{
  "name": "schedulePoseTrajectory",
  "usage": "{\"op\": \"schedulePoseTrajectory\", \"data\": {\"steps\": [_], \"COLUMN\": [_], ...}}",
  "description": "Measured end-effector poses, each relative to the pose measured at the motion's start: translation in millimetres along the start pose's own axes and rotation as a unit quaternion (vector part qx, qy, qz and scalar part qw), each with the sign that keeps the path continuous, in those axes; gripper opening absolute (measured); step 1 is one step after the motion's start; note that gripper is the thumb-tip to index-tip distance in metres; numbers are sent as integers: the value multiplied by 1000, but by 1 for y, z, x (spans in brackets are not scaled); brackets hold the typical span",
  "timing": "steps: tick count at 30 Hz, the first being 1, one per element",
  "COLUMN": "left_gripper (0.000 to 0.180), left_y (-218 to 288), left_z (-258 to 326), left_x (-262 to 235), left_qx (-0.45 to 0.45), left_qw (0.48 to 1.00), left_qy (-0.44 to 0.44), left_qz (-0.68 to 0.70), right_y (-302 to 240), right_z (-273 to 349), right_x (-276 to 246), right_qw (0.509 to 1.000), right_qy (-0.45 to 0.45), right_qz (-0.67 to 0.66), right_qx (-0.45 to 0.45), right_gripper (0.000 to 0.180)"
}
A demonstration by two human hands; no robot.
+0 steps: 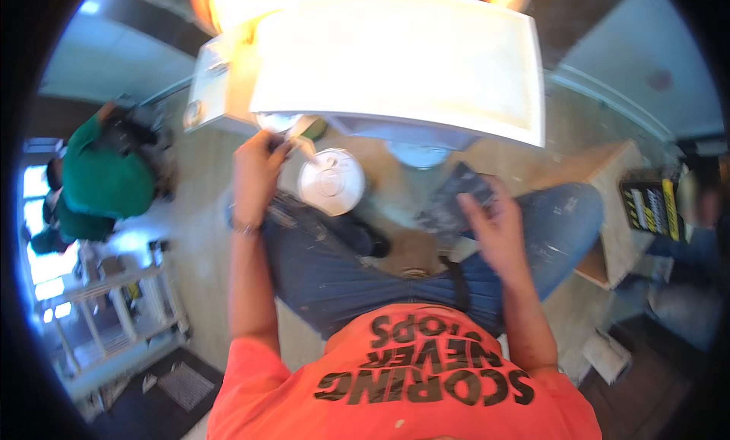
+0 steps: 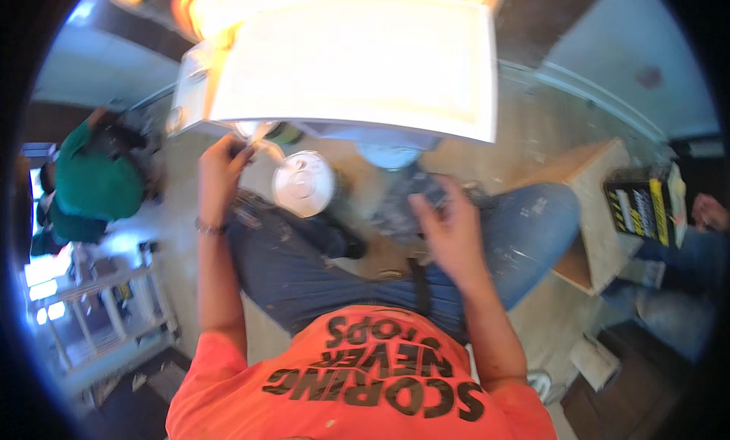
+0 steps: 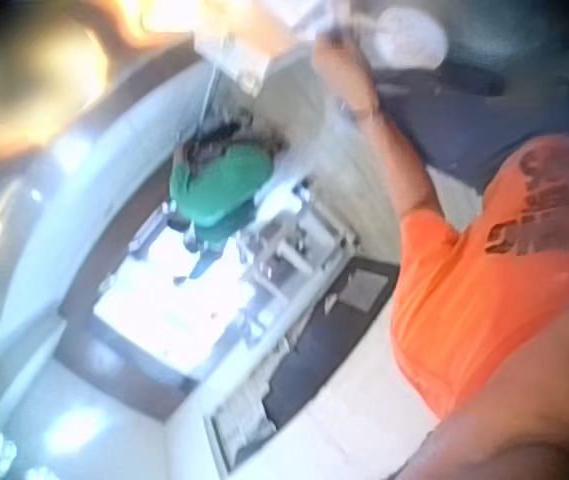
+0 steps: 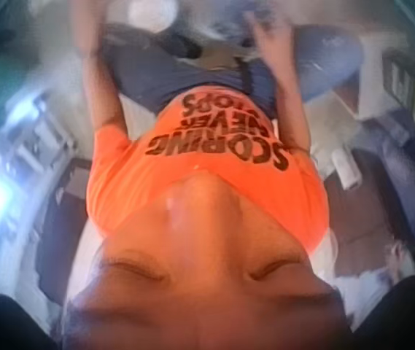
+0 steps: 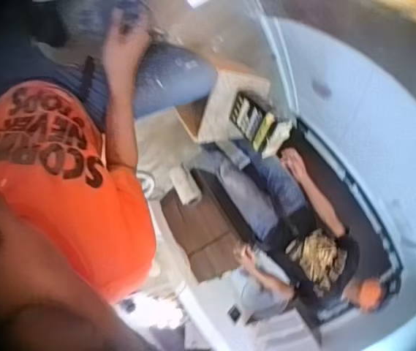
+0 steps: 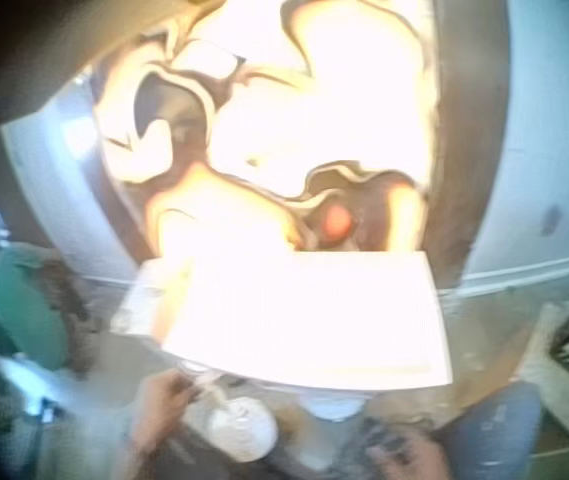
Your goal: The person sits on the floor and applies adhesive to the edges of a white rectangular tile using a small tool. They then apply masking tape to the edges of the tile to secure the adhesive.
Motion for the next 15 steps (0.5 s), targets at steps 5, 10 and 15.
{"op": "schedulePoseTrajectory", "data": {"steps": [5,10,15], "left_gripper": [20,21,22], "left_y": [-51,-82,-108], "left_z": [-59,-122,-168], "left_x": [-67,-56,-64], "left_qx": [29,46,-27], "left_qw": [997,960,959], "left_qy": [58,70,25], "left_qz": [-51,-266,-281], "right_y": [10,5,33], "right_z": [-19,-29,-33], "right_x": [27,12,3], "right_qw": [982,996,999], "right_qy": [13,65,52], "right_qz": [-188,49,-2], "right_qx": [-18,-21,12], "right_gripper": [34,42,34]}}
Point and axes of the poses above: each hand's wrist, its own z-axis away from the middle knuckle, its own x-axis out of the palm, y = z × x, the point moved 10 cm from there along -z, towards the middle knuckle, and after that the axes turned 13 degrees about -y, right-handed, at the moved point
